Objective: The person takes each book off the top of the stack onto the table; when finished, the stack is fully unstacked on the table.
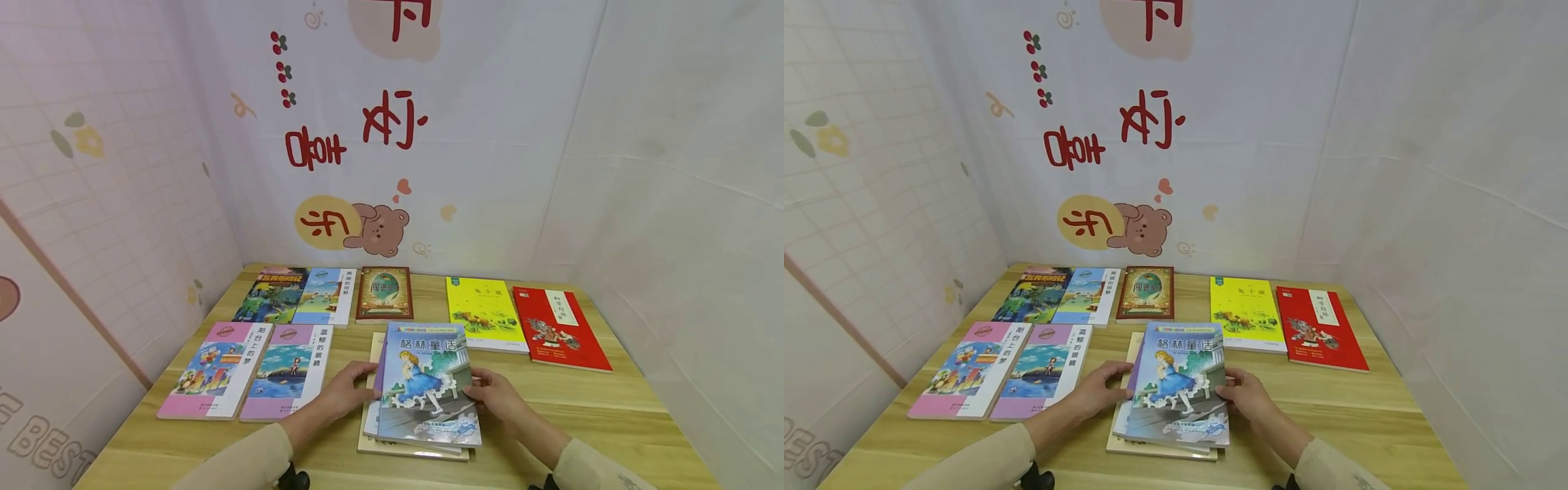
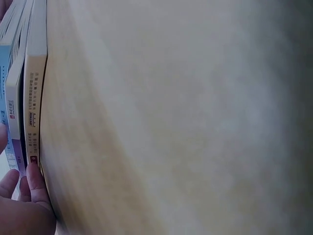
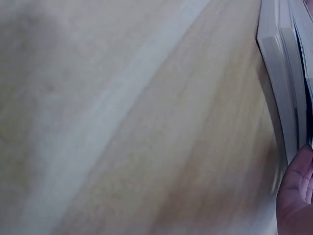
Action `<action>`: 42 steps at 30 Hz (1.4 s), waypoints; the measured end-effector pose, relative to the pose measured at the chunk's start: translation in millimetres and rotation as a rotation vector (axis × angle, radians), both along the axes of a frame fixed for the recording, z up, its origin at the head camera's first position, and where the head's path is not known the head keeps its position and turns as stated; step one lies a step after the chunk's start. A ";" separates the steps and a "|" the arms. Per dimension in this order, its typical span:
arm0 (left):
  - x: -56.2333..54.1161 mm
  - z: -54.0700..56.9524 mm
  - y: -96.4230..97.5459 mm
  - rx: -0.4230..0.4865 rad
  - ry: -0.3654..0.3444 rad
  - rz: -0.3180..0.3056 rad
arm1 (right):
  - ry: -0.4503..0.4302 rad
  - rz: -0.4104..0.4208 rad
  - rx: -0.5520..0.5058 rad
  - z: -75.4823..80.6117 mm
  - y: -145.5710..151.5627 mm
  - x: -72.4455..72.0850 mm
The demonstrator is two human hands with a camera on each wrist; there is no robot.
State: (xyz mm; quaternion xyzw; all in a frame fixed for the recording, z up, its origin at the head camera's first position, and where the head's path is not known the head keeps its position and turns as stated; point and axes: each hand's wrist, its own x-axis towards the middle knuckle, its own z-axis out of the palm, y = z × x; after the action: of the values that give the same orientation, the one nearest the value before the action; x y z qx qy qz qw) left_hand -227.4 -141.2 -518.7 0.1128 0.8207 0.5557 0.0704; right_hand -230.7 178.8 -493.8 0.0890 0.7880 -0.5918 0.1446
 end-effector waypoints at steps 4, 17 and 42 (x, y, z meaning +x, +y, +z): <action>0.0 -0.1 0.9 -0.007 0.014 -0.012 | 0.005 -0.005 -0.060 3.7 5.2 1.7; 1.2 1.7 2.5 -0.011 0.004 -0.013 | -0.039 0.209 -0.258 17.2 31.1 3.6; 1.8 2.8 1.4 -0.011 -0.003 -0.016 | -0.012 0.166 -0.311 28.4 102.5 23.0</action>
State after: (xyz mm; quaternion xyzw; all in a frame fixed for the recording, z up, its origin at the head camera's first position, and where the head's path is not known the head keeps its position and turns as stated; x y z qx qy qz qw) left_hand -225.6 -139.9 -515.9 0.1182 0.8226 0.5508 0.0768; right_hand -207.7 281.4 -465.4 0.0038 0.6907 -0.6920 0.2099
